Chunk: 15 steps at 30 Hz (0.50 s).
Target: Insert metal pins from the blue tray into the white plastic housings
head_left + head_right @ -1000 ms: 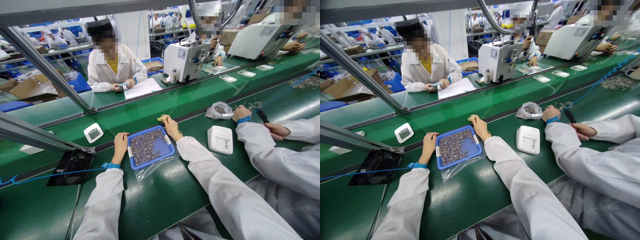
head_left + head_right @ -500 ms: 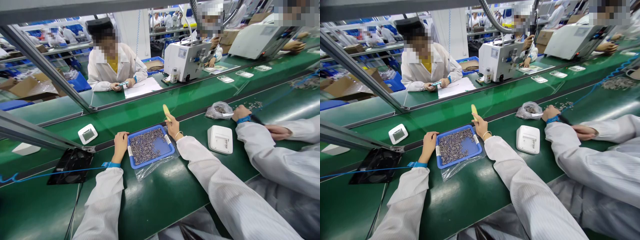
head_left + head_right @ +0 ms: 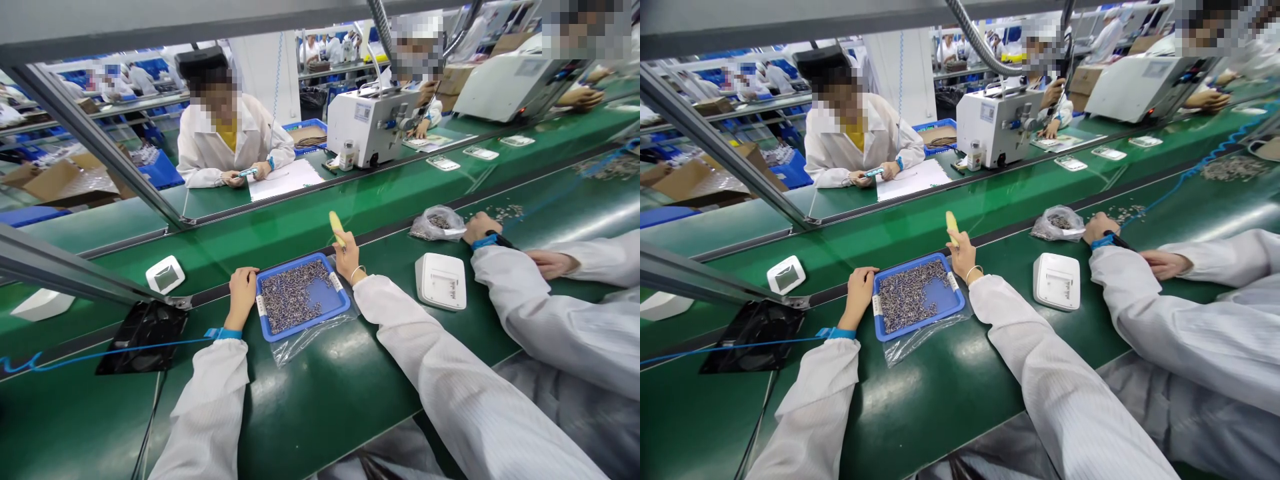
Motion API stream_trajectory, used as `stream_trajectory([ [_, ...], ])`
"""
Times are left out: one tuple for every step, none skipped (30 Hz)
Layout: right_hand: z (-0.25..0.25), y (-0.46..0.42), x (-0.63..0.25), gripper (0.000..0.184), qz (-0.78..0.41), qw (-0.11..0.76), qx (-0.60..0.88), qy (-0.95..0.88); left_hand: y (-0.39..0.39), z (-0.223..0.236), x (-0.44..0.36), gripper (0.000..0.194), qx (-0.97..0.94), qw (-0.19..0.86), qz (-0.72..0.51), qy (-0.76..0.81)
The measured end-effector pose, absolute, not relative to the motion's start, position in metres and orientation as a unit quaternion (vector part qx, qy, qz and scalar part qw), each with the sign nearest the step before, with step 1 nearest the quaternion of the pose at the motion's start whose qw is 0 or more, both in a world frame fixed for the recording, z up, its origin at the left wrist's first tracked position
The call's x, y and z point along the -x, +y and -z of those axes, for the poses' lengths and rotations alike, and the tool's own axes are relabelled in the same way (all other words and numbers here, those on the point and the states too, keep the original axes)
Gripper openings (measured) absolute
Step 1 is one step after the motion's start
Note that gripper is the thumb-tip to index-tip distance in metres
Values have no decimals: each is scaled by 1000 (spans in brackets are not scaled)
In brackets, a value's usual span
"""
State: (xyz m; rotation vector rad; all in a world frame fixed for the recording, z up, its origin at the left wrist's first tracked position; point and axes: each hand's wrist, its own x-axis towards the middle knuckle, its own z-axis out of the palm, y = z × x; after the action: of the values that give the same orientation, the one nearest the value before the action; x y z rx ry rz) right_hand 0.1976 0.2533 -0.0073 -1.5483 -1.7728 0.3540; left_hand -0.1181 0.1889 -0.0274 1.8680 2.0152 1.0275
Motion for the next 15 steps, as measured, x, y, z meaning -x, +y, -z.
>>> stream_trajectory([
  [7, 254, -196, 48, -140, 365, 605, -693, 189, 27, 118, 37, -633, 104, -349, 683],
  [7, 256, -195, 45, -145, 355, 605, -698, 189, 27, 118, 36, -633, 104, -349, 683],
  [6, 257, -193, 42, -150, 344, 605, -703, 188, 27, 118, 36, -632, 105, -349, 684],
  [6, 258, -191, 39, -156, 333, 603, -707, 188, 27, 118, 36, -632, 105, -349, 684],
  [5, 259, -189, 37, -160, 326, 602, -711, 188, 26, 118, 36, -632, 106, -348, 684],
  [4, 259, -189, 37, -162, 323, 601, -712, 188, 26, 118, 37, -632, 106, -348, 684],
  [3, 258, -189, 38, -162, 326, 601, -712, 188, 26, 118, 37, -632, 106, -348, 684],
  [3, 257, -189, 39, -160, 332, 601, -709, 188, 26, 118, 37, -632, 106, -348, 684],
  [2, 256, -190, 42, -156, 341, 602, -705, 188, 26, 118, 37, -632, 106, -349, 684],
  [1, 255, -192, 44, -152, 349, 603, -701, 188, 26, 118, 37, -632, 106, -349, 684],
  [1, 254, -193, 46, -148, 355, 604, -697, 189, 26, 118, 36, -632, 105, -350, 684],
  [1, 254, -194, 47, -147, 357, 607, -695, 189, 27, 118, 36, -632, 105, -351, 683],
  [1, 254, -195, 47, -148, 355, 609, -694, 189, 27, 118, 36, -632, 104, -351, 683],
  [1, 255, -195, 46, -152, 348, 611, -694, 189, 27, 118, 35, -632, 103, -352, 683],
  [1, 255, -194, 46, -157, 341, 613, -695, 189, 27, 117, 35, -632, 103, -352, 683],
])
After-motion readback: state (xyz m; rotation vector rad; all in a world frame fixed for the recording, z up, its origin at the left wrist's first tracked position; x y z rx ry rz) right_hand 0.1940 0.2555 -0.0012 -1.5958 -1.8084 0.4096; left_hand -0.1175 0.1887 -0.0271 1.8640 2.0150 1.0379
